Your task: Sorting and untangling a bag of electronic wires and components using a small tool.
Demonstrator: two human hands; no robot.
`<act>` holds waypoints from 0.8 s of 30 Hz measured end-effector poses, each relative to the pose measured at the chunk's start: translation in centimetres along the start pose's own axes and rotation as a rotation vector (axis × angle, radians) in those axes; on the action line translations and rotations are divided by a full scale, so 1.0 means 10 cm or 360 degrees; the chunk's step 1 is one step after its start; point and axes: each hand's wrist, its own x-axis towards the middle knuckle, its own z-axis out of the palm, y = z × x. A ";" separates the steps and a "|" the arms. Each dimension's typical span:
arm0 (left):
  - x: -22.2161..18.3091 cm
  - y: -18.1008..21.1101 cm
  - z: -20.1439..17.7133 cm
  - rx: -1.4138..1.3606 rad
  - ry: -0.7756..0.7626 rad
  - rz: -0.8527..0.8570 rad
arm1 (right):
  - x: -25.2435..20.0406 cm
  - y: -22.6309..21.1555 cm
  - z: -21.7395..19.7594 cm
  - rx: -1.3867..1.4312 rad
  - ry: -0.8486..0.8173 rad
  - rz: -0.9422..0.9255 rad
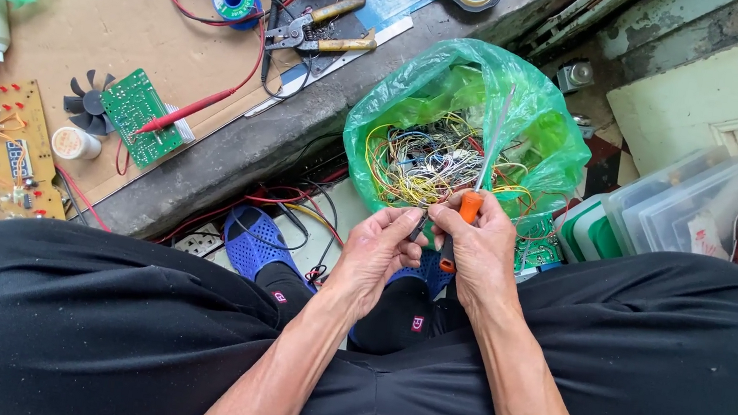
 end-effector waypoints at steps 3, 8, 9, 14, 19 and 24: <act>0.00 -0.01 -0.01 -0.0006 -0.0006 0.0002 | -0.01 -0.01 0.02 0.0002 0.0010 -0.0028; 0.02 -0.07 -0.03 -0.0041 -0.0025 0.0008 | 0.05 0.09 -0.02 0.0052 0.0033 -0.0027; 0.02 -0.06 -0.03 -0.0053 -0.0031 0.0028 | 0.08 0.11 -0.02 0.0080 0.0038 -0.0011; -0.20 0.09 0.12 0.0172 -0.0085 0.0307 | 0.05 0.12 -0.05 0.0131 0.0066 0.0049; -0.19 -0.01 0.01 0.0488 -0.0041 0.0670 | 0.00 0.11 -0.02 0.0193 0.0051 0.0053; -0.26 0.04 0.07 0.0705 0.0128 0.0752 | -0.03 0.11 -0.01 0.0182 0.0069 0.0007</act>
